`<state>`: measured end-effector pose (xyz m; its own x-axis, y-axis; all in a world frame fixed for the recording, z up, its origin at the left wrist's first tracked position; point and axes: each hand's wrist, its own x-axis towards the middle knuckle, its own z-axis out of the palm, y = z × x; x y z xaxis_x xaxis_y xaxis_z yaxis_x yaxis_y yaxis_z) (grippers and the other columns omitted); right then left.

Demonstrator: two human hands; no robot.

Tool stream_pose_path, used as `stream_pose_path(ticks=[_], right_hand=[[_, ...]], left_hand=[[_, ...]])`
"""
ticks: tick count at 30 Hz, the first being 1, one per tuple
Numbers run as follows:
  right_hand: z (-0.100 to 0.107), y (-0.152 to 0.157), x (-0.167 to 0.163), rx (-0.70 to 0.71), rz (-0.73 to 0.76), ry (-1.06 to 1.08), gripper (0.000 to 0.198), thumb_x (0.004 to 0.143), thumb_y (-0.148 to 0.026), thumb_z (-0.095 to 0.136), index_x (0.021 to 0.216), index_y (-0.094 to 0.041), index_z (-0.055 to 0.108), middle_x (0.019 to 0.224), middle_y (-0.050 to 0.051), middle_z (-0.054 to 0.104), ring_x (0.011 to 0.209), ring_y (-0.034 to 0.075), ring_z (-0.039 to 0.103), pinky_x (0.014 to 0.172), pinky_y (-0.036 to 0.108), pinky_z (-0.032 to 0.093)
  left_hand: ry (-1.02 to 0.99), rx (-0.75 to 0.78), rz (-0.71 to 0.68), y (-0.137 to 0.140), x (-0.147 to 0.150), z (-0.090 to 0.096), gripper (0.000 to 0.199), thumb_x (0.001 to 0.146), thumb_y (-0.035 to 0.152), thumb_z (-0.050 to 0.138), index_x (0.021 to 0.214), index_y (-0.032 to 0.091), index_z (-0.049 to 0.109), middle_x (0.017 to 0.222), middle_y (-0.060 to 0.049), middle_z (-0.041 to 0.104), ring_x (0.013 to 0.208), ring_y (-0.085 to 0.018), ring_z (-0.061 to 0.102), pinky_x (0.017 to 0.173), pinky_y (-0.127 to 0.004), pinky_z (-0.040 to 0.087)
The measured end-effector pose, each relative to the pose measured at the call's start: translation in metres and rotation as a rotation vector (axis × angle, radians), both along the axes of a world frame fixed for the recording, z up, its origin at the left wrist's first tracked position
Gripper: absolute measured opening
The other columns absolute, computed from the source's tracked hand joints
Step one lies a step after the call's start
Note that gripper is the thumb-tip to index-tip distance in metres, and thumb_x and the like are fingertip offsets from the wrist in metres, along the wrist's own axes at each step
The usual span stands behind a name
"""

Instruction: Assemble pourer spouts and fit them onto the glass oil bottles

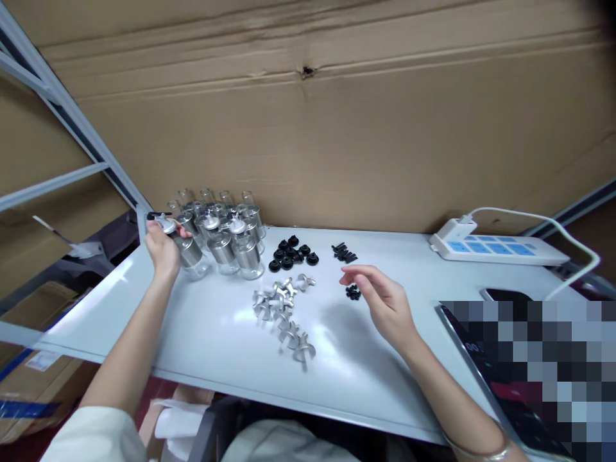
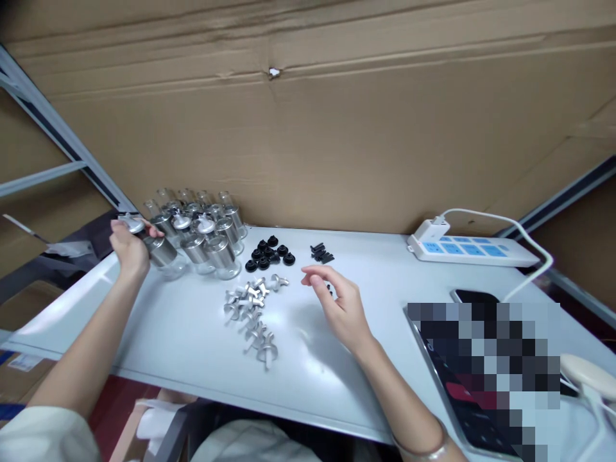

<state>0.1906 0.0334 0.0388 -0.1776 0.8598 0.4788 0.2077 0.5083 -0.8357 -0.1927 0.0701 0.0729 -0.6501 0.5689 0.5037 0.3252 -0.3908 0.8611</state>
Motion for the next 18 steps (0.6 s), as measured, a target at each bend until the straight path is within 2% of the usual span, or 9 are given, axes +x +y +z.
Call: stream_pose_path(ticks=[5,11,13,18], right_hand=[[0.001,0.001,0.000,0.010,-0.017,-0.035,0.026,0.091,-0.040,0.048,0.093,-0.021,0.065,0.076,0.002,0.067,0.076,0.016,0.064,0.073,0.029,0.049],[0.000,0.001,0.002,0.011,-0.036,-0.073,0.027,0.091,-0.041,0.048,0.093,-0.021,0.065,0.075,0.003,0.068,0.075,0.017,0.065,0.073,0.030,0.050],[0.000,0.001,0.001,0.020,-0.040,-0.085,0.026,0.091,-0.041,0.048,0.093,-0.021,0.065,0.075,0.003,0.069,0.075,0.017,0.065,0.073,0.030,0.050],[0.001,0.000,0.000,0.035,-0.041,-0.128,0.026,0.092,-0.039,0.047,0.094,-0.021,0.066,0.074,0.003,0.069,0.073,0.018,0.066,0.069,0.031,0.051]], left_hand=[[0.016,-0.092,0.074,0.018,-0.002,-0.010,0.050,0.093,0.053,0.020,0.069,0.018,0.046,0.054,0.002,0.049,0.055,-0.013,0.056,0.054,-0.027,0.044],[0.010,-0.122,0.125,0.032,-0.003,-0.018,0.050,0.093,0.051,0.018,0.068,0.019,0.046,0.054,0.000,0.052,0.054,-0.014,0.056,0.053,-0.029,0.044],[0.046,-0.120,0.113,0.035,-0.005,-0.020,0.049,0.093,0.048,0.018,0.068,0.018,0.049,0.052,0.001,0.051,0.055,-0.014,0.057,0.056,-0.029,0.045],[0.109,-0.037,-0.017,0.038,-0.011,-0.024,0.041,0.091,0.037,0.021,0.078,0.016,0.053,0.054,0.006,0.050,0.066,-0.011,0.062,0.063,-0.026,0.042]])
